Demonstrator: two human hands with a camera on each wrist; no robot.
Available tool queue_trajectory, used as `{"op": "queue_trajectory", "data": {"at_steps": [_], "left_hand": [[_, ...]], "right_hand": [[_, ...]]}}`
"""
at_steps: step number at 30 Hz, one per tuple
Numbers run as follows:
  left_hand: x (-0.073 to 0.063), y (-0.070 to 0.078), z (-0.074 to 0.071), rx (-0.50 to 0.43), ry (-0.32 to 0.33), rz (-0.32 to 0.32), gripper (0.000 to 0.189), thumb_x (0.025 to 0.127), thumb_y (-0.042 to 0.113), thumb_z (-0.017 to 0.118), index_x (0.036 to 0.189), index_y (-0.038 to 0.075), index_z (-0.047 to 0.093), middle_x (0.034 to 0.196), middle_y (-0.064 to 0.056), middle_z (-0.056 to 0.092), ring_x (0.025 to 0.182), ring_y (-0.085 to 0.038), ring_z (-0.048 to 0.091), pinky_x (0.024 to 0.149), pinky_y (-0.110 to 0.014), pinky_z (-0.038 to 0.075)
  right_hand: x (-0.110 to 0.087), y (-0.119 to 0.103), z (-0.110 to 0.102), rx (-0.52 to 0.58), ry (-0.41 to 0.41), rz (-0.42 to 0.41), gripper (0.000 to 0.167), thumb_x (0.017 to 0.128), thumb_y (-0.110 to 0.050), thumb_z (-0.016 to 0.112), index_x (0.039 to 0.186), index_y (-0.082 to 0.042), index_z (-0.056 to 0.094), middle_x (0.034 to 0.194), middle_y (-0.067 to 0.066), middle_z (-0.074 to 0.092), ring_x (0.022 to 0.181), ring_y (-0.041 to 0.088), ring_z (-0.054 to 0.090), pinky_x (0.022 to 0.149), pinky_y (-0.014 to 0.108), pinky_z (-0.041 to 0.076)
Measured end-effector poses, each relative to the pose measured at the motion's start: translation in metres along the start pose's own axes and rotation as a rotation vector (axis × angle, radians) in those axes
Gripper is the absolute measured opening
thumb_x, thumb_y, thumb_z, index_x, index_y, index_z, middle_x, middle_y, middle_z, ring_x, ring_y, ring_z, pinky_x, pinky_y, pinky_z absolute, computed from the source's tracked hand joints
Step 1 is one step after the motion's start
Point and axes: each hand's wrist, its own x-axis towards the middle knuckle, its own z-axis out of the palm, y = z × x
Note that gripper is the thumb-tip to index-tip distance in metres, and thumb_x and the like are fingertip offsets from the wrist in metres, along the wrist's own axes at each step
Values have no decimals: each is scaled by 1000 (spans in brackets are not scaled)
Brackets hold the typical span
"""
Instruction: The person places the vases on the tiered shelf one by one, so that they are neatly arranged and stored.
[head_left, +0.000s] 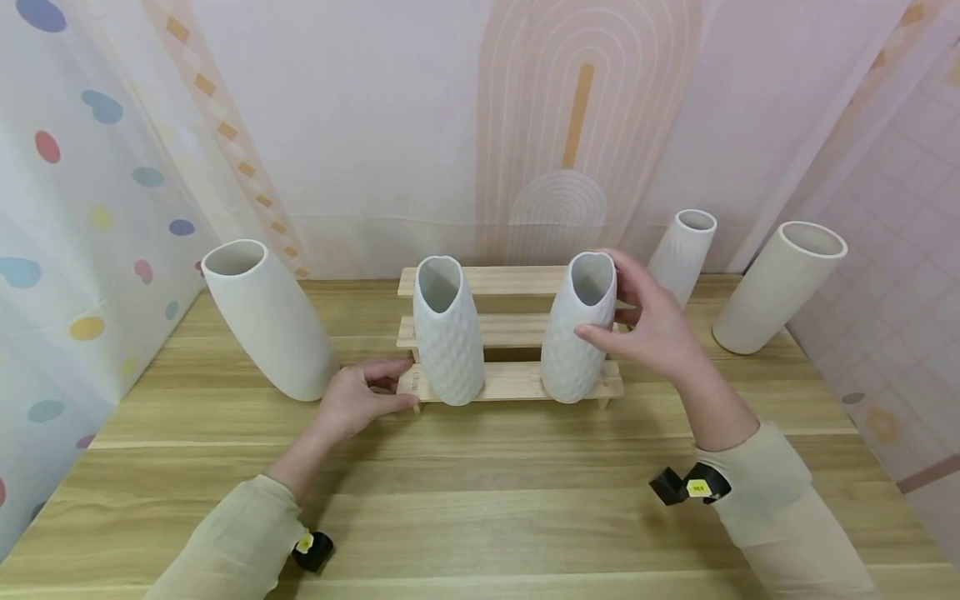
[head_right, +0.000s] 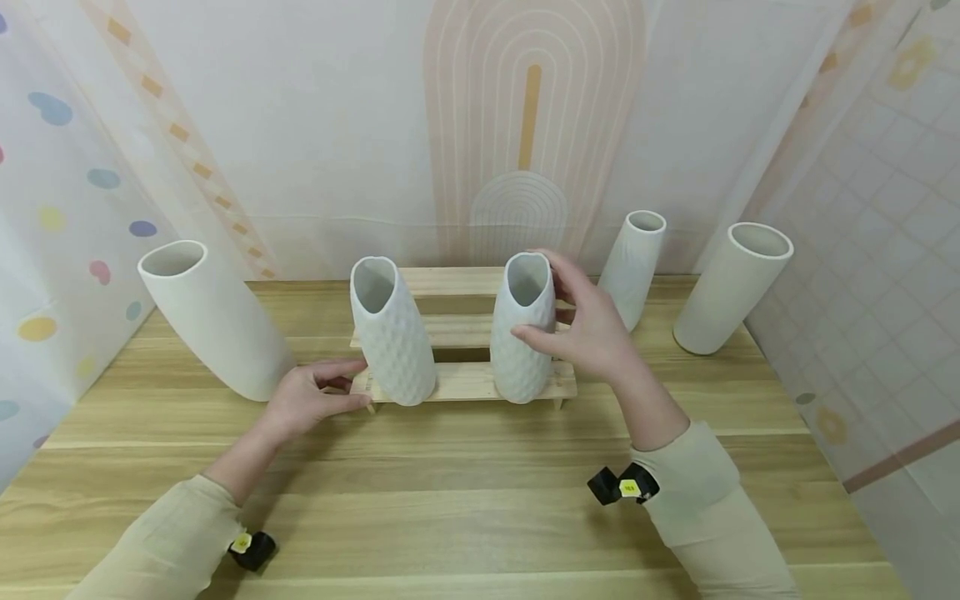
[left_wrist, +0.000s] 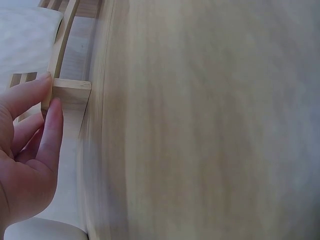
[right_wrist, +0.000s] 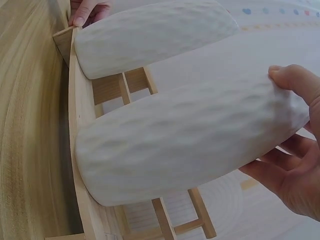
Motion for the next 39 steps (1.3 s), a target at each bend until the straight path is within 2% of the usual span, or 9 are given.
{"op": "queue_trajectory", "data": {"at_steps": [6,13,20,28,34,39], "left_hand": [[0,0,0,8,3,7,55,78,18,87,127,2,67,126,-15,65,95,-24,65,72,-23,53],[0,0,1,-10,-3,5,55,78,17,87,127,2,67,126,-16,65,95,-25,64,71,-24,53],[0,0,1,3,-3,8,56,78,18,87,127,2,67,125,-16,65,95,-25,65,71,-24,53],[-1,1,1,-5,-10,11,56,78,18,87,128,2,67,127,-16,64,95,-25,65,71,-24,53],[-2,2,2,-14,-10,9,56,78,19,87,128,2,66,128,-16,63,96,-25,65,73,-24,53],[-1,1,2,-12,-8,6,56,78,18,87,127,2,67,127,-16,64,95,-24,65,72,-24,53]], "right_hand": [[2,2,0,9,-19,1,81,76,8,80,145,-10,43,127,12,55,110,26,58,87,26,52],[0,7,-3,33,-70,-11,85,79,10,76,152,-9,36,136,9,49,118,27,54,94,27,48],[-9,19,-17,67,-85,-45,80,83,12,71,153,-6,35,136,11,53,122,16,53,102,26,42],[-26,36,-44,166,12,-103,73,81,26,59,147,-1,43,133,6,61,120,16,57,101,23,42],[-33,45,-67,148,124,-73,68,81,28,56,144,2,47,127,0,64,115,12,59,97,18,43],[-34,49,-83,109,242,-35,65,83,26,58,141,-3,53,122,-5,65,112,10,59,94,17,44]]}}
